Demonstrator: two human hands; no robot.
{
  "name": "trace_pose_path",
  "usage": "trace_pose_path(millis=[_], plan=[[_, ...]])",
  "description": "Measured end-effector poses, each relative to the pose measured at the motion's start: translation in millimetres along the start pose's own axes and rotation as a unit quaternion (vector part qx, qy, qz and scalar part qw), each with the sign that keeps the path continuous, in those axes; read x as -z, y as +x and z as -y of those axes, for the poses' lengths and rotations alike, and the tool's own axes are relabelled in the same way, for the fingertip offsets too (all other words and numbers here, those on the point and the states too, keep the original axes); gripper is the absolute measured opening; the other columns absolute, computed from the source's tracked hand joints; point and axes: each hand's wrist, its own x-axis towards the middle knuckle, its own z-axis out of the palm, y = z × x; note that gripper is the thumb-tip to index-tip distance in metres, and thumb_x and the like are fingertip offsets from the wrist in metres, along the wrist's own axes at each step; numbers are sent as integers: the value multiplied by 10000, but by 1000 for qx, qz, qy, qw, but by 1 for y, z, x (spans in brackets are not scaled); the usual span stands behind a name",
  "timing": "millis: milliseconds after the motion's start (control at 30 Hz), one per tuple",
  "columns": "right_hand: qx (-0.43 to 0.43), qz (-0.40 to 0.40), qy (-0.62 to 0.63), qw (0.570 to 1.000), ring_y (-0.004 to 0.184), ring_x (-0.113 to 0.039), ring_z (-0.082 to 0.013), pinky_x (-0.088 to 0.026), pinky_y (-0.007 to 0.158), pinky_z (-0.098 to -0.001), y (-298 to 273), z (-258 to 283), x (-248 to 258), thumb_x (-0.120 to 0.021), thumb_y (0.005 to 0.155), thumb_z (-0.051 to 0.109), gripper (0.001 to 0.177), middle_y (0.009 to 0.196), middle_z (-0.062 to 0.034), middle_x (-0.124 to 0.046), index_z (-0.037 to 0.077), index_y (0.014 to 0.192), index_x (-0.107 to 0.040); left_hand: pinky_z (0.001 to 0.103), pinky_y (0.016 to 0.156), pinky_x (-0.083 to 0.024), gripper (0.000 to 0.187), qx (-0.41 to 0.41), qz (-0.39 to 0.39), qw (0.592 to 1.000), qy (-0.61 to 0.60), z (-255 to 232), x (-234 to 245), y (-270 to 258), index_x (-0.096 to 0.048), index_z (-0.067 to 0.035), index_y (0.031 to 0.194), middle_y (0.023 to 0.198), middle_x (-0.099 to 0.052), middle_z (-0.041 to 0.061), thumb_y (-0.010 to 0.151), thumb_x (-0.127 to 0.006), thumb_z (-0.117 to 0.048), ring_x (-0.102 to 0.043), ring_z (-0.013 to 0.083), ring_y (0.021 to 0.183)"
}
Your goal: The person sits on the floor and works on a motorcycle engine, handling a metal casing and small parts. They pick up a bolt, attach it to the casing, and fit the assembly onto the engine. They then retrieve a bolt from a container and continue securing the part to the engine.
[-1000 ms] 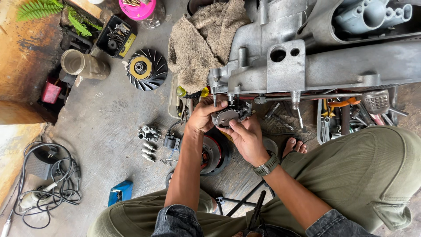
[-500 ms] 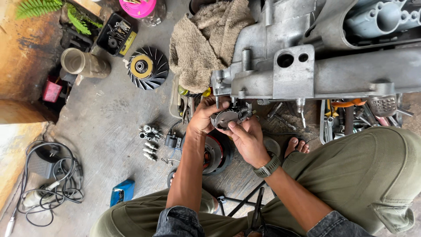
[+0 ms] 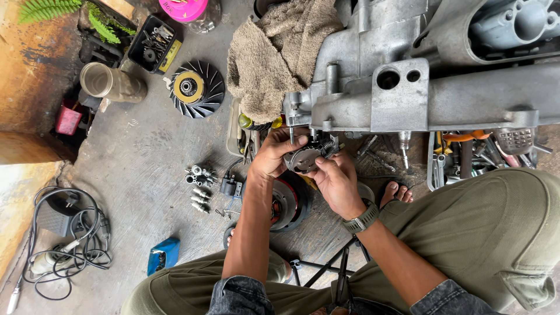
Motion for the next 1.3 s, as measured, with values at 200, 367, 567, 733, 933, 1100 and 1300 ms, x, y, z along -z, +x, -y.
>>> trace_pose_path(millis=[200,367,567,733,933,1100,1300], plan=[[-11,-36,-18,999,950,-744,-386,-661,771,-564,-4,9,1,-614,912,3,259,1046,-189,-698,14,1168,-572,349,650,-638,307,-1,5,1000,5,-1,3,0,-704,134,1015,766,-689,156,804,-809,-62,-737,224,709],[-24,-70,-37,997,897,-755,-359,-677,723,-508,-15,40,-48,-599,922,8,244,1025,-181,-695,12,1161,-550,361,632,-637,278,8,2,1000,-14,4,5,-2,-683,137,1020,765,-677,154,831,-770,-49,-738,240,696],[-47,-83,-39,995,892,-759,-391,-664,705,-578,-17,58,-68,-616,916,33,256,1006,-195,-713,-1,1162,-555,318,596,-617,220,5,5,999,-31,-8,-9,-3,-682,135,979,739,-667,149,836,-765,-11,-723,215,664],[-47,-97,-39,993,875,-760,-404,-673,692,-562,-16,57,-70,-616,910,16,267,994,-224,-719,-14,1161,-530,296,588,-610,188,10,3,1000,-21,-6,0,0,-692,117,958,739,-679,137,833,-775,3,-717,189,664],[-27,-111,-11,993,869,-760,-405,-675,676,-572,-16,49,-66,-617,925,14,380,992,-161,-659,61,1231,-395,273,565,-598,197,16,-7,999,-29,-21,-16,-4,-683,118,967,726,-674,130,840,-777,1,-709,176,641],[-10,-94,-35,995,878,-758,-392,-694,677,-508,-16,42,-56,-600,940,22,396,1087,-141,-622,102,1261,-382,294,583,-612,254,24,2,999,-23,-30,-21,-5,-689,135,1020,750,-696,151,831,-794,0,-722,186,661],[33,-70,-36,996,944,-746,-393,-695,720,-527,-16,26,-40,-568,979,22,419,1164,-141,-618,140,1328,-368,295,576,-608,261,29,8,999,-19,-35,-21,-7,-689,147,1031,767,-715,154,843,-794,-1,-719,179,675]])
